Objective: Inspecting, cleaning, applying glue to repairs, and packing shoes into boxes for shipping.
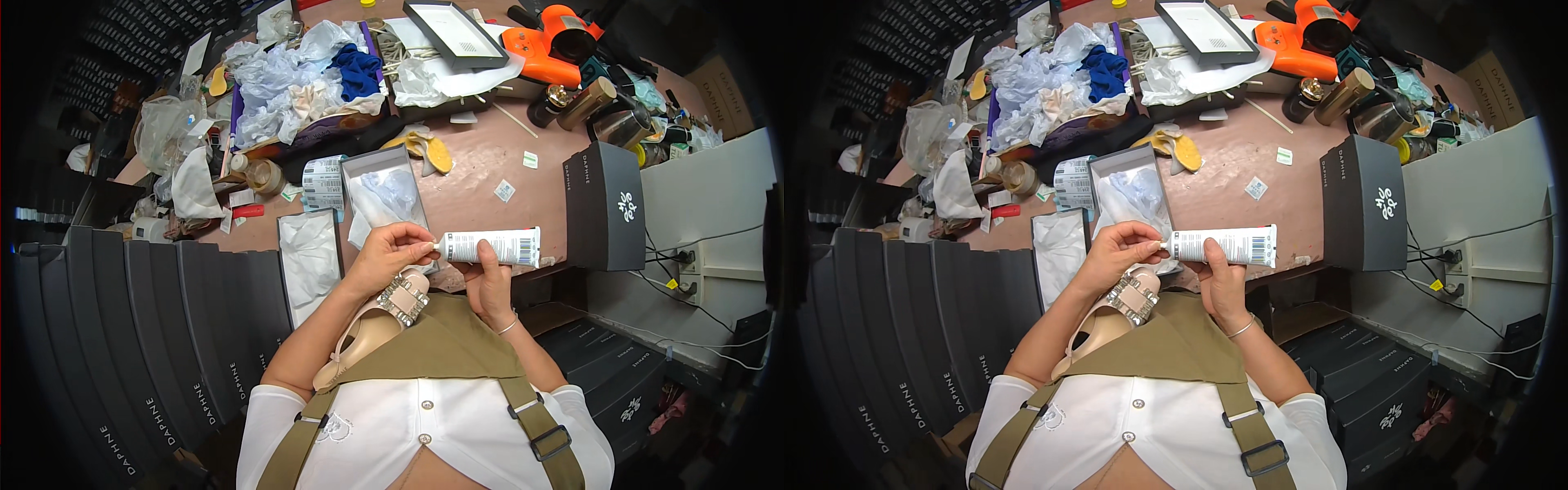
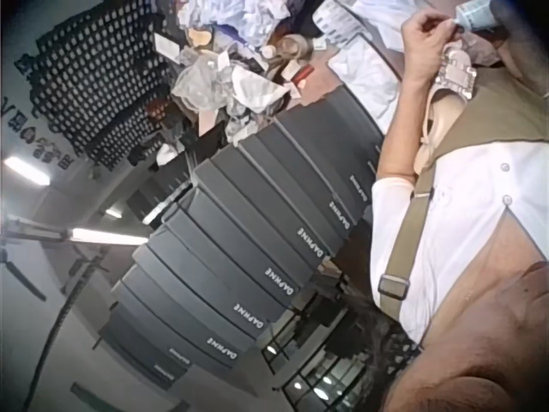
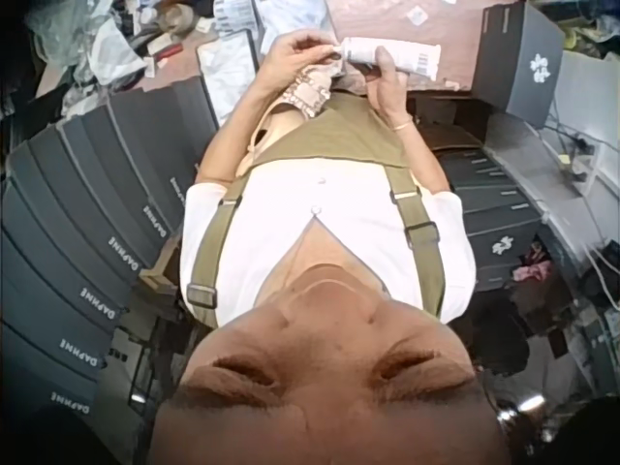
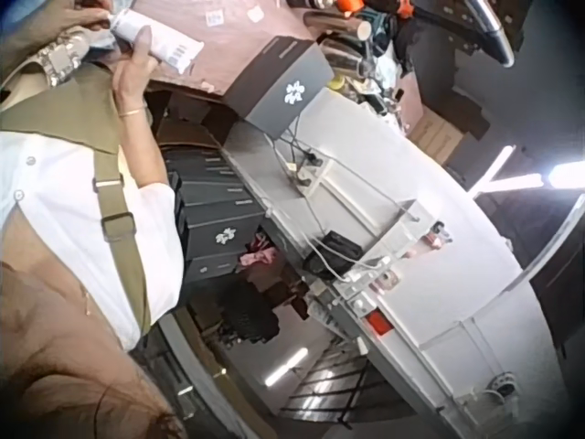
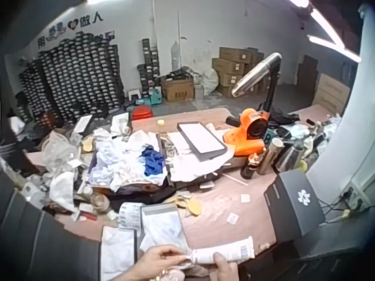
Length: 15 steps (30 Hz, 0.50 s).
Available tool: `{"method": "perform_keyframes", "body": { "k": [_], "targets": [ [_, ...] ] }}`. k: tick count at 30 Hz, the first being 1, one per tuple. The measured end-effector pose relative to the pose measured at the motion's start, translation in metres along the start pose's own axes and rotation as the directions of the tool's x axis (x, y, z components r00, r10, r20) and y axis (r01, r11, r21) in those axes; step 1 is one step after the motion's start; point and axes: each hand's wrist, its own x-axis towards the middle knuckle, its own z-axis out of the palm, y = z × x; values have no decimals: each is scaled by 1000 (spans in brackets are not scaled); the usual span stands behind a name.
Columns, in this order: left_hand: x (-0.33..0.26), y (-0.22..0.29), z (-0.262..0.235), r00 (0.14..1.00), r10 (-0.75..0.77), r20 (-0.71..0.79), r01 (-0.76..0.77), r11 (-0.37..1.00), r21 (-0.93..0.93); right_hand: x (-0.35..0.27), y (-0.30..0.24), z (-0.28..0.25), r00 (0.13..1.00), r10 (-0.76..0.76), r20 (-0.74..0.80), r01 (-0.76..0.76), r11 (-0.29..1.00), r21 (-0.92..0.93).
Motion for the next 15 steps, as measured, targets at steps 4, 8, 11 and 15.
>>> {"method": "perform_keyframes", "body": {
  "k": [4, 8, 11, 15],
  "targets": [
    [1, 3, 3, 999, -33, -26, 33, 999, 23, 2, 0, 2, 1000, 1, -1, -1, 1000, 8],
    [2, -2, -7, 992, -123, -20, 125, 984, 130, 5, 0, 1, 1000, -3, 13, 3, 1000, 5],
    [1, 0, -4, 993, -114, -31, 118, 983, 143, 7, 2, 0, 1000, 26, 0, -26, 999, 31],
    [0, 0, -1, 997, -74, 0, 74, 989, 129, 9, 2, 0, 996, 86, -11, -84, 992, 94]
  ]
}}
